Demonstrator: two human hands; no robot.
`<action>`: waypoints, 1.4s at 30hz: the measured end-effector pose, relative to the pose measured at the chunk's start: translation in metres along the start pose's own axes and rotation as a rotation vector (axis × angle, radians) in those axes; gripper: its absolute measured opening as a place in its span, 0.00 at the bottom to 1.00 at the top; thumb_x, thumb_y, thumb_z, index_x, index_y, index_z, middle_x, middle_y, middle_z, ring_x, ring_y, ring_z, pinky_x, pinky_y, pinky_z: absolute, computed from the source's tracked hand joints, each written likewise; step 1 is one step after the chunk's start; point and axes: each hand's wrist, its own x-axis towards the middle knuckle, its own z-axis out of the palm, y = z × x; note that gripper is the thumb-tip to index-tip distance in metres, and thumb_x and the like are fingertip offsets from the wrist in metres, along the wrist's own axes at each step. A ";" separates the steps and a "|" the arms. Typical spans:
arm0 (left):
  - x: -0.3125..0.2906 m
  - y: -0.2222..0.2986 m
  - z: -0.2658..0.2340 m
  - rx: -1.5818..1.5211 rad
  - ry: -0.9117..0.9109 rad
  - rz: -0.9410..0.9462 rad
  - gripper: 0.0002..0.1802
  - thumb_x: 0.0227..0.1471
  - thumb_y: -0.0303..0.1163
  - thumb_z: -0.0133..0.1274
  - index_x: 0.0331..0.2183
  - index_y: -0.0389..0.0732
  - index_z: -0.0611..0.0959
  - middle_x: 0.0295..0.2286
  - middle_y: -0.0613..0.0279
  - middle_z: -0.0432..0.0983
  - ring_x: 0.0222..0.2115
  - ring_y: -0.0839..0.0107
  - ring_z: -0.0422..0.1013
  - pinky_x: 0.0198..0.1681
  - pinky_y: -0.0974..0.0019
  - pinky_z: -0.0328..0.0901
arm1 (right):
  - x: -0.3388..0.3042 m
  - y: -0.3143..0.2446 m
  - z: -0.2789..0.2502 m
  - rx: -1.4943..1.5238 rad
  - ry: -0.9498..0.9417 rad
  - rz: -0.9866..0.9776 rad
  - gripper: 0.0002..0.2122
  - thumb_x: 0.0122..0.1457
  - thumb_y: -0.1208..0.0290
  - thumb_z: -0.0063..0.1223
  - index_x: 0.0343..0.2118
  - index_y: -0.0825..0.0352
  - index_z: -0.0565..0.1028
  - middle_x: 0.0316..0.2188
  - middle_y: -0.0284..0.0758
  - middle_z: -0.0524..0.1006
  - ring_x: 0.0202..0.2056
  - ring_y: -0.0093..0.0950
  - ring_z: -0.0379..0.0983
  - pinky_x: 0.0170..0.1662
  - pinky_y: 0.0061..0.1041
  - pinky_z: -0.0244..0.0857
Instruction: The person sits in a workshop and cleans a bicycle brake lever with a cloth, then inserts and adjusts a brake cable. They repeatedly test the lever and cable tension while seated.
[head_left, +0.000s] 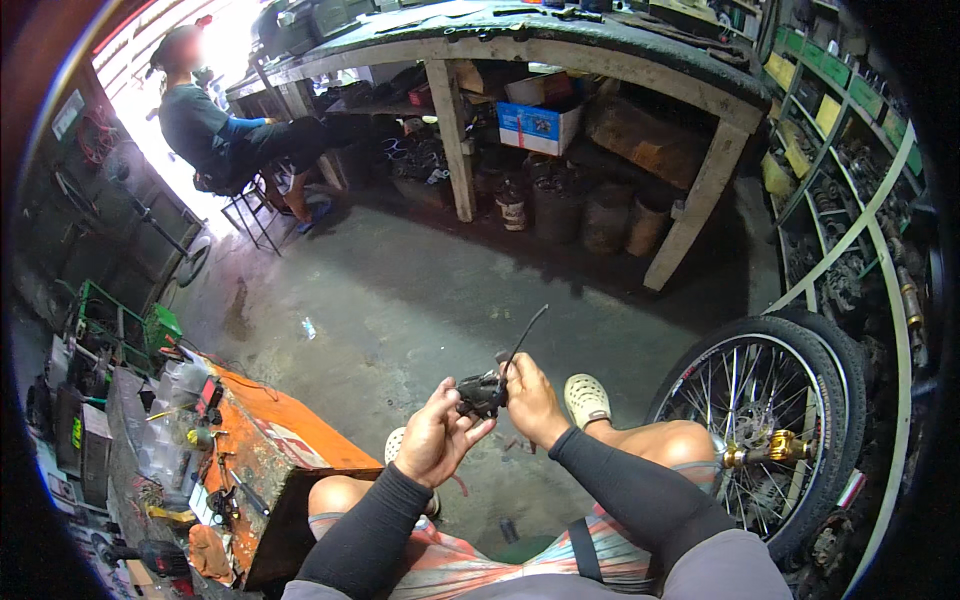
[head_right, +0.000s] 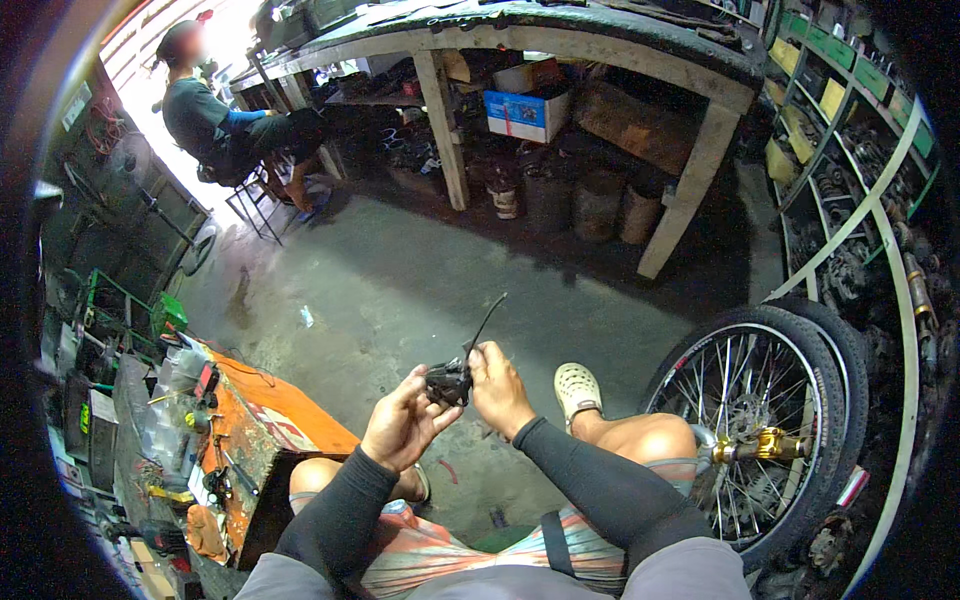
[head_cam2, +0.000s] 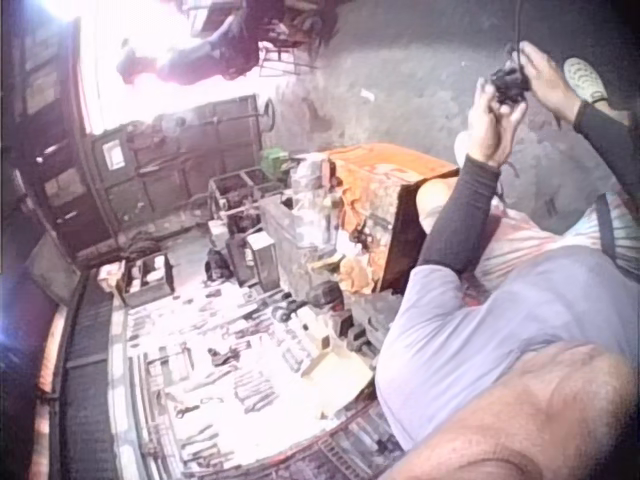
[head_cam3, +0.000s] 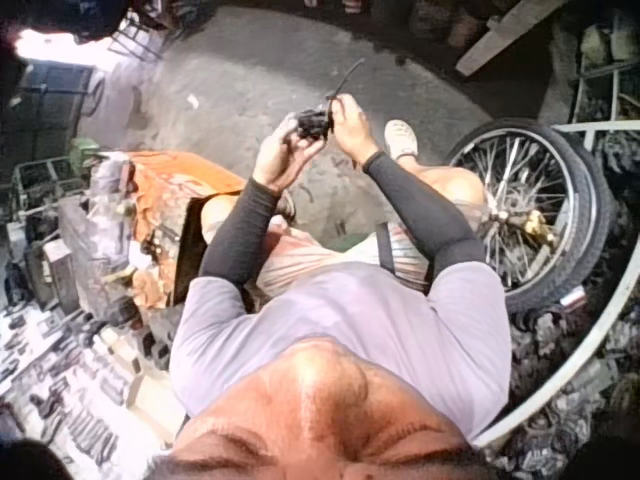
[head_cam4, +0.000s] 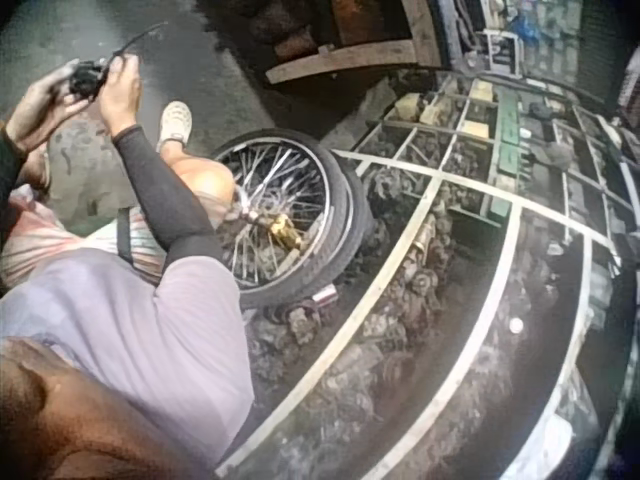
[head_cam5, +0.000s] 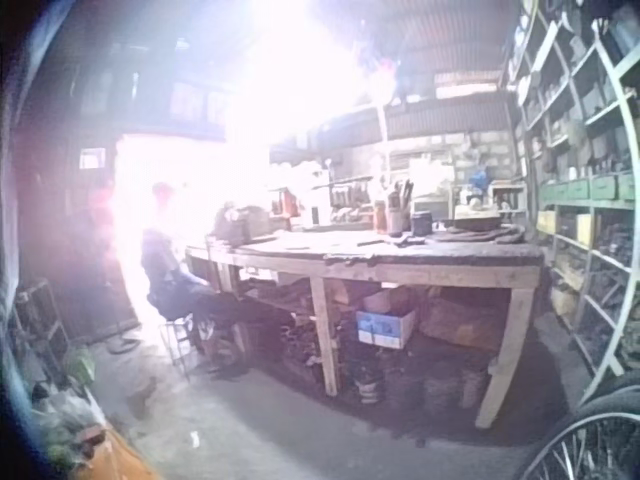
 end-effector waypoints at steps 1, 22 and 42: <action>-0.003 0.001 -0.004 0.064 0.012 -0.021 0.45 0.71 0.28 0.49 0.76 0.43 0.42 0.59 0.50 0.72 0.58 0.61 0.74 0.62 0.53 0.71 | 0.009 0.006 0.000 -0.052 0.001 0.059 0.14 0.79 0.64 0.42 0.46 0.71 0.74 0.34 0.40 0.83 0.37 0.35 0.81 0.43 0.39 0.73; -0.017 0.033 -0.004 1.292 0.238 0.685 0.29 0.58 0.23 0.67 0.59 0.33 0.79 0.42 0.57 0.82 0.44 0.77 0.77 0.46 0.70 0.74 | 0.021 -0.022 -0.039 0.775 -0.373 0.659 0.17 0.78 0.67 0.34 0.46 0.60 0.81 0.30 0.30 0.82 0.15 0.14 0.59 0.16 0.17 0.52; -0.020 0.013 0.000 1.191 -0.170 0.192 0.44 0.61 0.18 0.58 0.74 0.41 0.62 0.36 0.70 0.75 0.33 0.81 0.70 0.37 0.73 0.69 | 0.015 -0.022 -0.050 0.473 -0.579 0.654 0.13 0.75 0.66 0.42 0.40 0.59 0.81 0.22 0.24 0.76 0.14 0.13 0.57 0.15 0.18 0.49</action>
